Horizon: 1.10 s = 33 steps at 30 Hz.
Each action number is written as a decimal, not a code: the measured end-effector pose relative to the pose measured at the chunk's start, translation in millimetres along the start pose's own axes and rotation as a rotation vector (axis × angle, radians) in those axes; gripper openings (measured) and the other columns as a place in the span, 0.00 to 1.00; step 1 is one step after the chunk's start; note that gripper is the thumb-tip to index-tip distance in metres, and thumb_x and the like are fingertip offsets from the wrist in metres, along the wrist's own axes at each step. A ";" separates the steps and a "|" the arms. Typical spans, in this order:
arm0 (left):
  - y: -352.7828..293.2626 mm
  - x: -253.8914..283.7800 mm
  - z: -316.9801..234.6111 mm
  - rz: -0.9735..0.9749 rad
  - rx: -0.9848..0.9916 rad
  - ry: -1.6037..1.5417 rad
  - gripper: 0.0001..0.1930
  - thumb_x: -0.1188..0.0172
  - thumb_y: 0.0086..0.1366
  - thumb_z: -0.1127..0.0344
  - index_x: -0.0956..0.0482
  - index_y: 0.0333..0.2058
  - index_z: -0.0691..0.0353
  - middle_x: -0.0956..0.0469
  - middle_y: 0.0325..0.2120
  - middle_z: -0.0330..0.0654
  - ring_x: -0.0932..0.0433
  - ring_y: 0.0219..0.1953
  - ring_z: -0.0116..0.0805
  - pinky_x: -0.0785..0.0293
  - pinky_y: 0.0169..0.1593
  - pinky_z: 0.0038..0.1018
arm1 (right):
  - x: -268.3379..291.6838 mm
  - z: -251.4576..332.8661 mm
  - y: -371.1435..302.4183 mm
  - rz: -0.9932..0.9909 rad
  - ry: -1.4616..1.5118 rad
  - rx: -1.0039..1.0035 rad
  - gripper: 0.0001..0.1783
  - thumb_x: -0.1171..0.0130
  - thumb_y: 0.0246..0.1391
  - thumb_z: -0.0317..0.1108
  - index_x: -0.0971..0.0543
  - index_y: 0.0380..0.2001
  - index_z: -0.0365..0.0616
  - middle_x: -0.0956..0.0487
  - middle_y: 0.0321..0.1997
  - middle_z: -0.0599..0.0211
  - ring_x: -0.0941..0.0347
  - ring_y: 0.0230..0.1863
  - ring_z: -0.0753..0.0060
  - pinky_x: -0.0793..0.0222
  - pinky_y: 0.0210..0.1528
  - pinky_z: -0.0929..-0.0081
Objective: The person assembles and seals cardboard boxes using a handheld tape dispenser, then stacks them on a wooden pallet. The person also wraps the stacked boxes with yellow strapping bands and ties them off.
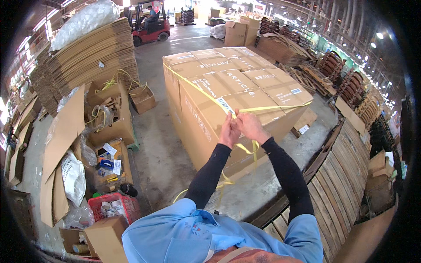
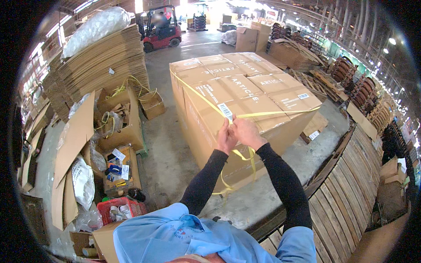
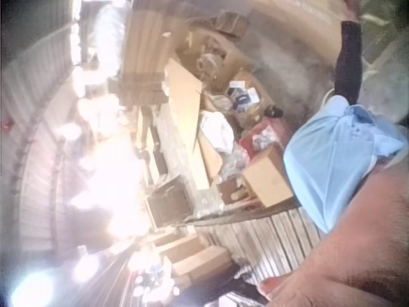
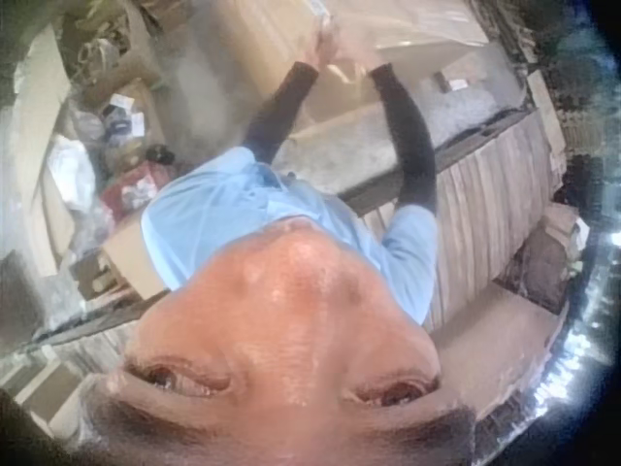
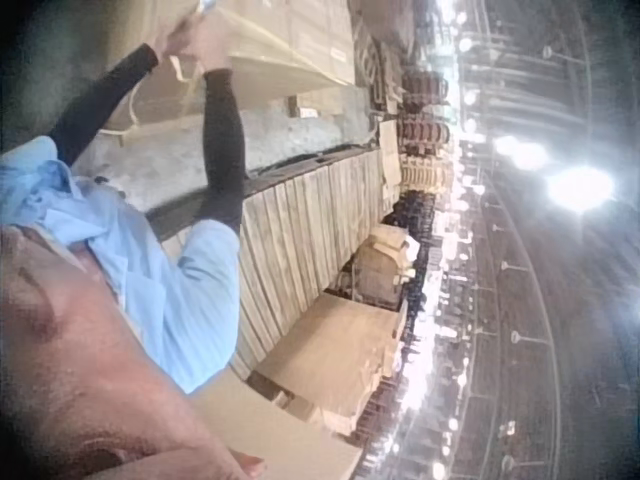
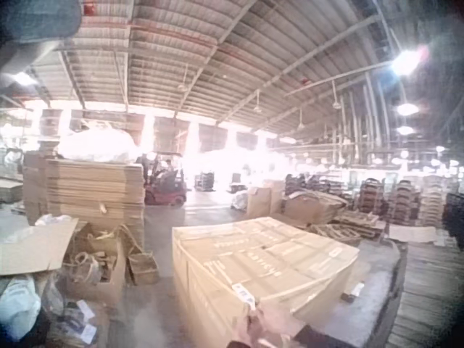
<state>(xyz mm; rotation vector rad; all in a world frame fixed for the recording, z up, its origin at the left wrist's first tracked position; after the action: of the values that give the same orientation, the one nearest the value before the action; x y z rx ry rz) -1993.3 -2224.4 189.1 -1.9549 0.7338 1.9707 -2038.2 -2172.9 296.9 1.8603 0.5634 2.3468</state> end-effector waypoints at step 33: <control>98.7 30.3 -36.9 -0.124 0.336 0.294 0.11 0.48 0.71 0.71 0.34 0.28 0.51 0.21 0.40 0.36 0.20 0.41 0.33 0.22 0.49 0.30 | 84.7 -221.1 -69.5 -0.078 -0.502 -0.042 0.08 0.37 0.50 0.34 0.17 0.33 0.44 0.30 0.19 0.58 0.28 0.29 0.51 0.34 0.33 0.57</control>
<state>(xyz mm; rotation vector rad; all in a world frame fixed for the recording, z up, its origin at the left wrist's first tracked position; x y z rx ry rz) -2015.4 -2331.1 176.7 -2.0405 0.9211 1.3981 -2281.5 -2133.3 309.6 2.2404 0.5060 1.7251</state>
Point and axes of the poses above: each hand's wrist, its own y-axis towards the middle knuckle, its own x-axis out of the back of the hand, z = x × y, the point moved 6 cm from there along y, towards the middle knuckle
